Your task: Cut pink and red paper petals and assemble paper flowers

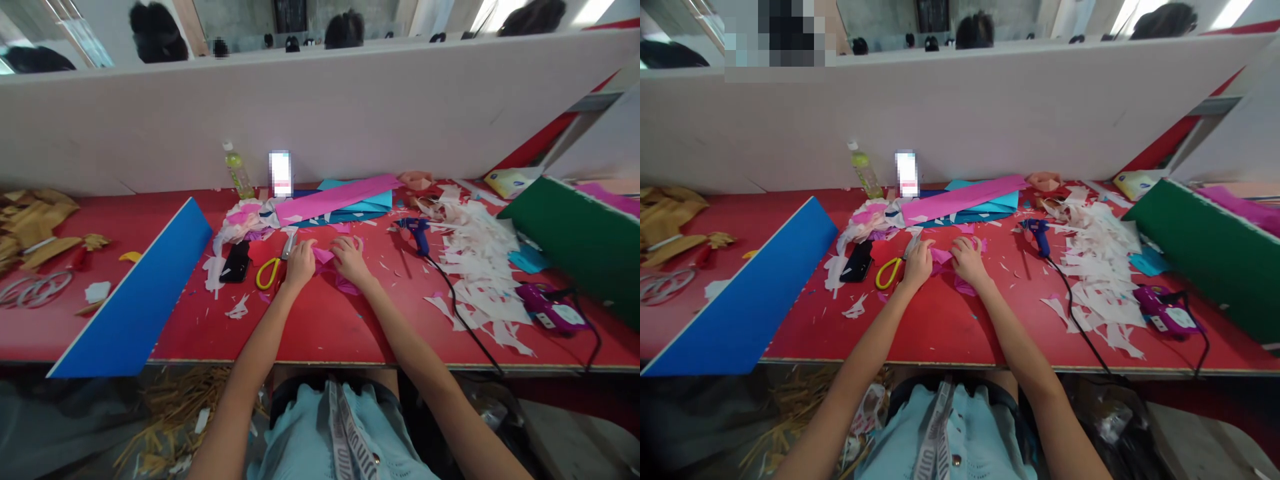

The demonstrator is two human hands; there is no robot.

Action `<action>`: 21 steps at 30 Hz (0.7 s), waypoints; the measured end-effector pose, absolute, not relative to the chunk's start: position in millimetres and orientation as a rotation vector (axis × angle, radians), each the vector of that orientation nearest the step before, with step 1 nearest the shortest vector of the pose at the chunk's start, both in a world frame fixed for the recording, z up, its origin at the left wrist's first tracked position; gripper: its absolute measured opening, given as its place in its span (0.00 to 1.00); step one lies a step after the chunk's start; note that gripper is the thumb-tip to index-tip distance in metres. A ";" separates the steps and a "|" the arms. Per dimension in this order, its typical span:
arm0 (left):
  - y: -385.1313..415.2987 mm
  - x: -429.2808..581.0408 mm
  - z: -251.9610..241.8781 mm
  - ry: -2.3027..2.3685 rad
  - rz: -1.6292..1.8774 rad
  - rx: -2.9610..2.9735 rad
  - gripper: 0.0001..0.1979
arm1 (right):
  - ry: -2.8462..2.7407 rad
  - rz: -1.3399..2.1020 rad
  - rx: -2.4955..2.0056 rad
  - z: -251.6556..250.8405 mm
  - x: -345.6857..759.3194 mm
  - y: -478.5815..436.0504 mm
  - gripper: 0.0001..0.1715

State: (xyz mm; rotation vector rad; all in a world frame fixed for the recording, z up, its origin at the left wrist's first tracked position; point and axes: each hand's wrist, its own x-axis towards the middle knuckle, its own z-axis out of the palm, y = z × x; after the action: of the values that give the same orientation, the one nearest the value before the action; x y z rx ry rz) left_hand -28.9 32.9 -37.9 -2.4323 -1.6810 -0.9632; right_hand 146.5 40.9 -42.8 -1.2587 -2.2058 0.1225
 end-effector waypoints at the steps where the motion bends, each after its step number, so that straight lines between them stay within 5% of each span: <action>1: 31.5 -28.9 -36.8 -1.670 -0.985 -2.431 0.17 | -2.102 0.228 -1.232 -42.1 146.1 42.2 0.16; 9: 29.2 -29.4 -37.9 -1.511 -1.281 -2.505 0.20 | -1.494 0.853 -1.040 -47.2 154.3 56.1 0.10; 18: 42.4 -31.4 -43.0 -1.698 -1.573 -2.475 0.04 | -1.183 1.251 -0.953 -45.1 153.0 54.5 0.14; 21: 45.2 -28.8 -43.4 -1.730 -1.738 -2.498 0.11 | -1.109 1.369 -0.945 -44.4 149.8 52.7 0.15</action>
State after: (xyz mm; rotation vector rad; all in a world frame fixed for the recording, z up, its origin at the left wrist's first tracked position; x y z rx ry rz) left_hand -28.8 45.2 -43.4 -2.4979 -1.7302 -1.7384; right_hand 149.8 52.7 -44.4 -0.9446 -1.1086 1.3687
